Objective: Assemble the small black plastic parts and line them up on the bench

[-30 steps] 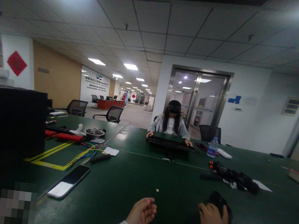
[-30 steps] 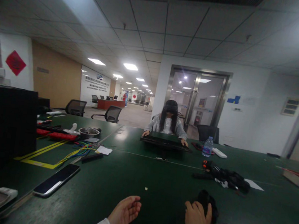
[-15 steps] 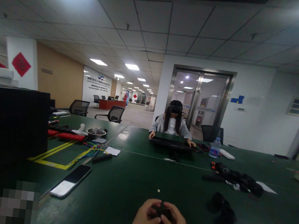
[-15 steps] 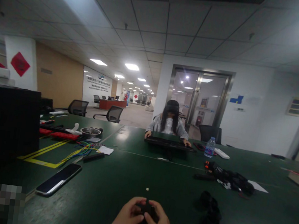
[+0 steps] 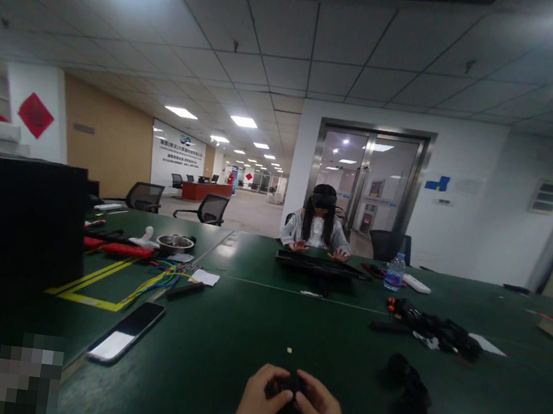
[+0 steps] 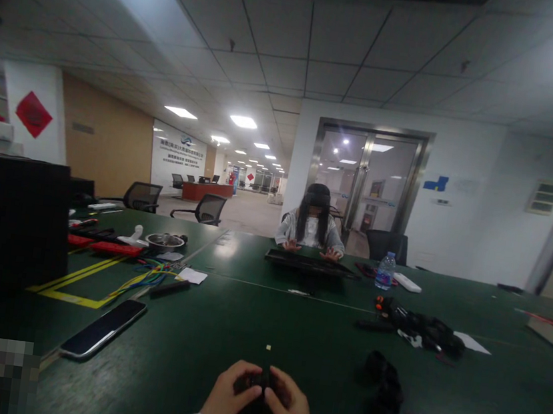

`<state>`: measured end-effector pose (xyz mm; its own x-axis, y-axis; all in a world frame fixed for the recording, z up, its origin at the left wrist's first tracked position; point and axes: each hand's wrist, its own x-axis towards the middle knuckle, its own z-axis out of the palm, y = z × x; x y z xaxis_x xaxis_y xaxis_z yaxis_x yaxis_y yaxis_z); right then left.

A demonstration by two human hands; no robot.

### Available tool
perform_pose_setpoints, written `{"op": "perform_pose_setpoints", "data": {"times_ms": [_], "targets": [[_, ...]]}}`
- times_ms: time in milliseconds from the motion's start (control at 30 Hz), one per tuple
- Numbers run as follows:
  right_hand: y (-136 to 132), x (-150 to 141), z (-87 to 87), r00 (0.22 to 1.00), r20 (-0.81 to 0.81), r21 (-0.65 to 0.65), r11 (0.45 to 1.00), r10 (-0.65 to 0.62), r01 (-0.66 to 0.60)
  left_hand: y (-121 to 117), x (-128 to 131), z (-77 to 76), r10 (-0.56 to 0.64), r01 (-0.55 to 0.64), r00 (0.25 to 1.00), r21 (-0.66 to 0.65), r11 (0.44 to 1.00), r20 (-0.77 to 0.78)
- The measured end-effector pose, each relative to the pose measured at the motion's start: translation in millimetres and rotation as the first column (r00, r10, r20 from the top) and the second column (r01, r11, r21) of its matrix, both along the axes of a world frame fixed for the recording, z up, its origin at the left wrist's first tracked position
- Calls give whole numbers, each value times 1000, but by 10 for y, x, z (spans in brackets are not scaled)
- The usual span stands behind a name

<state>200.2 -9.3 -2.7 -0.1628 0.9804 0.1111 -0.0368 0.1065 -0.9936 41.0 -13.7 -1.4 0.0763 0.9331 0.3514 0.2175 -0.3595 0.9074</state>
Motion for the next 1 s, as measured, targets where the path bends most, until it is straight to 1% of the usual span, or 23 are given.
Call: {"op": "perform_pose_setpoints", "data": {"times_ms": [100,233,300,400,533,633,733,867,933,1000], "targets": [[5,-6,-14,1000,-27,-12,1000,6,-6,5,-7,10,-3,3,1000,13,1000,12],[-27,-64,19,991,-134,-110,994,-4,-11,10,9,5,-19,18,998,19,1000,57],[-38,-87,22,984,-176,-131,991,-27,4,-5,16,23,-50,48,998,45,998,38],[-30,-92,-10,981,-193,-120,993,-33,9,-40,17,57,-109,108,994,70,992,7],[4,-75,-70,984,-176,-116,993,-26,5,-55,13,41,-126,126,992,52,991,9],[18,-75,-81,987,-157,-121,993,-29,10,-38,21,0,-121,121,991,9,993,53],[10,-88,-50,996,-94,-99,995,-9,0,-14,39,-30,-127,134,987,-64,989,101],[-18,-102,18,999,12,-53,998,38,-37,8,63,-43,-111,128,986,-143,981,122],[-26,-102,43,998,29,-55,997,47,-45,11,65,-51,-132,152,981,-149,977,140],[-26,-98,52,999,28,-65,998,27,-25,7,58,-62,-189,208,970,-115,971,153]]}}
